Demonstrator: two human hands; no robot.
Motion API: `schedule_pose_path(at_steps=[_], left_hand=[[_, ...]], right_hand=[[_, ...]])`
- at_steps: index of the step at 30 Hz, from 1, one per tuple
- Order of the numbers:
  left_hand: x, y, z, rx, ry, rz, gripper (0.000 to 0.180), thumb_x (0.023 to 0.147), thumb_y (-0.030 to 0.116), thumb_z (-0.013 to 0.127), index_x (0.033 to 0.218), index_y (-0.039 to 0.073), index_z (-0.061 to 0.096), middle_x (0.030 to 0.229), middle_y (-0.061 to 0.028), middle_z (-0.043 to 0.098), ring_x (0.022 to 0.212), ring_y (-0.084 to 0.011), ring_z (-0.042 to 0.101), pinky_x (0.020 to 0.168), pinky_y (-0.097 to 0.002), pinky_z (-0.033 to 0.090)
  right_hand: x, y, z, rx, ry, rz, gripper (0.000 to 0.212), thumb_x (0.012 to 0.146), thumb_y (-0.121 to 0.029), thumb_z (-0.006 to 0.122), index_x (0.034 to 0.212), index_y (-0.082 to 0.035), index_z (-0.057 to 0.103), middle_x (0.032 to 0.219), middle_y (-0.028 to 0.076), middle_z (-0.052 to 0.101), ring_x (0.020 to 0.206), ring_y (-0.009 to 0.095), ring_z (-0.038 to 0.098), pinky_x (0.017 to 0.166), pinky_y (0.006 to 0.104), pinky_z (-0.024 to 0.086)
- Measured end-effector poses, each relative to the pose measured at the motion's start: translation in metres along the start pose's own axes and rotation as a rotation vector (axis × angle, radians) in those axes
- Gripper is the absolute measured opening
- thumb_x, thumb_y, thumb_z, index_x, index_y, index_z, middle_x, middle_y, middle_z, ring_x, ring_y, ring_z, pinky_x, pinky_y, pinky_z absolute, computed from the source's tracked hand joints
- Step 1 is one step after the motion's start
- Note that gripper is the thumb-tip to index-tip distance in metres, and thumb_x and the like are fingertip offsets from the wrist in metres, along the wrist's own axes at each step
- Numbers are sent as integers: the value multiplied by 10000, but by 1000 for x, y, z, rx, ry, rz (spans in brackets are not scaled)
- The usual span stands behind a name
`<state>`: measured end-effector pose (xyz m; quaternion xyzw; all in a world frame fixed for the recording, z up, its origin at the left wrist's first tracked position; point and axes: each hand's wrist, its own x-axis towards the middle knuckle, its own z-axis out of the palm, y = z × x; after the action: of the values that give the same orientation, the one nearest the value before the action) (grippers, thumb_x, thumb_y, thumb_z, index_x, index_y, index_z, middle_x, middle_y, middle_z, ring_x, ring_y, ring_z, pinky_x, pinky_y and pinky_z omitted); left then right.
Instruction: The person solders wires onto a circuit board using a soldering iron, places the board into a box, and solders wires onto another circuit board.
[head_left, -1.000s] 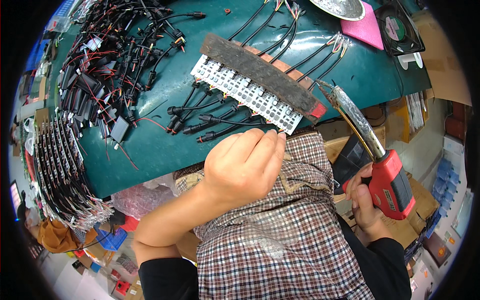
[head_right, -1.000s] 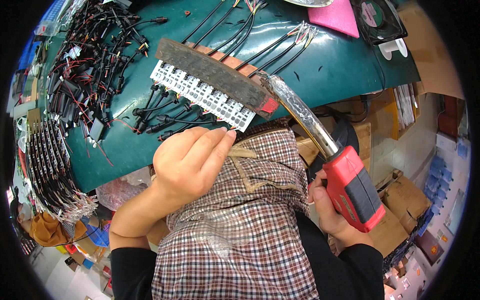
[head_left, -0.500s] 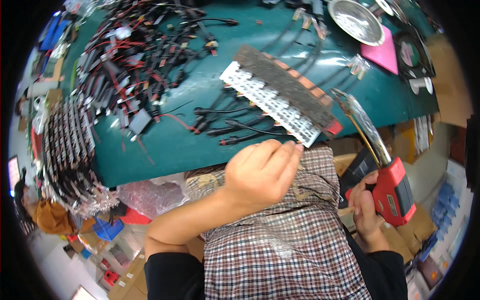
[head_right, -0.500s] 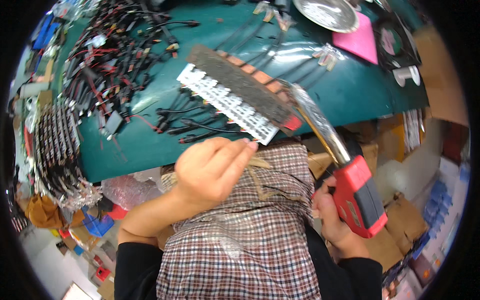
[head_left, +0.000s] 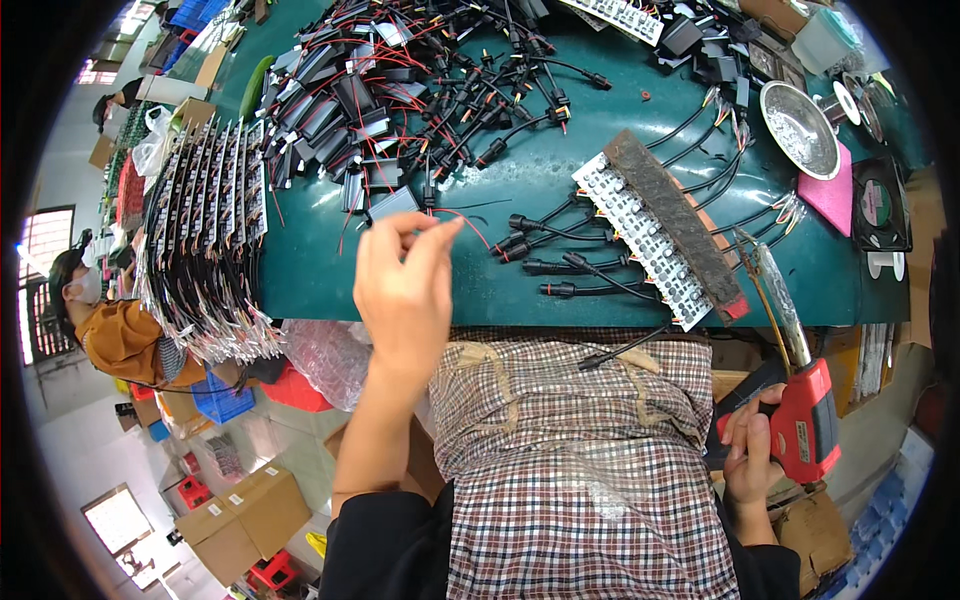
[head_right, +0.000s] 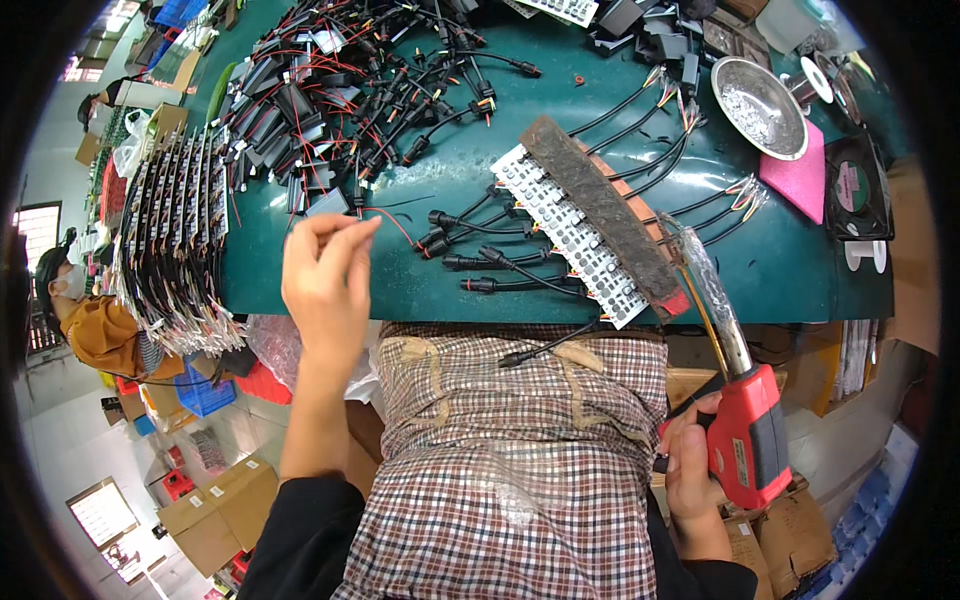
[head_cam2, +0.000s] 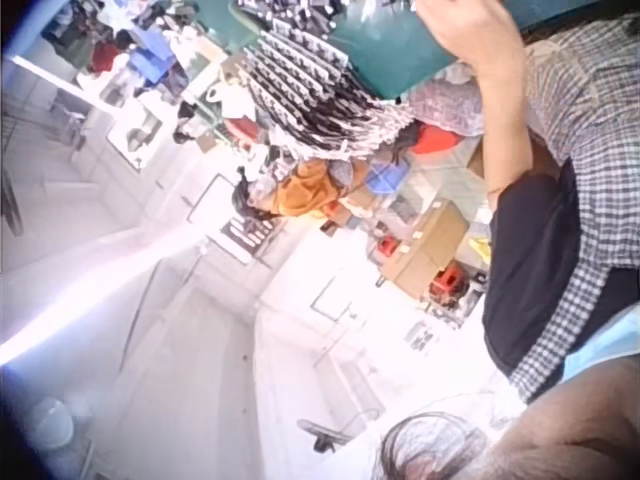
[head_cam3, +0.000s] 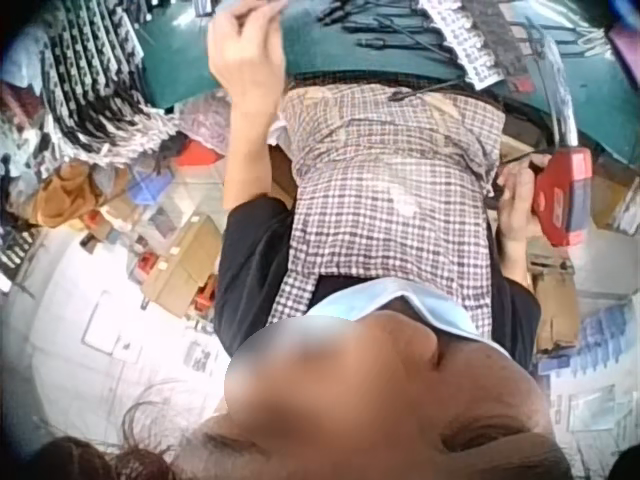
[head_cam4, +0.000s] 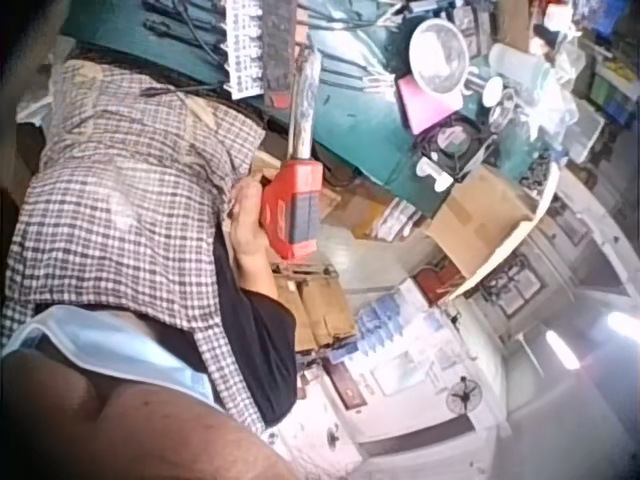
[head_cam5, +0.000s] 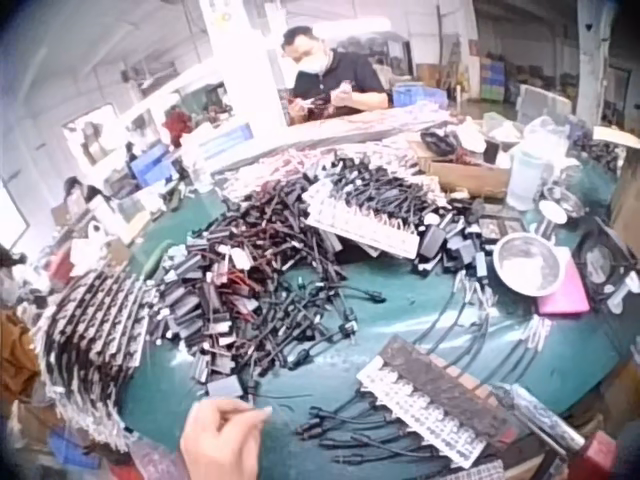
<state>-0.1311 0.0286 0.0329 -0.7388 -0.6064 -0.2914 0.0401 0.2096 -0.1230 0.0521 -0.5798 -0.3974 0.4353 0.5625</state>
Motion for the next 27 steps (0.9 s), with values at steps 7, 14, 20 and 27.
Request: schedule_pose_path(at_steps=[7,14,20,27], left_hand=[[36,-32,10,-147,-266,90,355,733,151,884,1063,126,757,1128,-50,596,991,-275,568,898,-433,454],[49,-37,7,-184,-522,167,220,792,136,847,899,60,670,1095,-74,592,1045,-294,565,908,-424,446],[40,-33,0,-326,-442,-24,175,848,63,801,917,31,643,949,-88,668,871,-275,652,792,-373,504],[46,-6,-14,-436,-238,37,117,883,47,765,857,3,660,911,-110,673,864,-268,658,757,-347,511]], right_hand=[[-4,1,0,-6,-61,5,315,1027,-133,572,1301,-1,489,699,6,451,508,69,371,537,261,423],[0,-5,0,-41,-161,108,386,1029,-168,571,1359,-2,460,791,29,481,610,100,450,615,294,450],[16,-5,12,-42,-185,27,380,1010,-125,587,1335,30,466,756,41,483,502,77,392,514,275,425],[17,-31,19,-98,-207,121,398,1007,-145,599,1341,30,471,757,38,480,488,78,386,513,272,421]])
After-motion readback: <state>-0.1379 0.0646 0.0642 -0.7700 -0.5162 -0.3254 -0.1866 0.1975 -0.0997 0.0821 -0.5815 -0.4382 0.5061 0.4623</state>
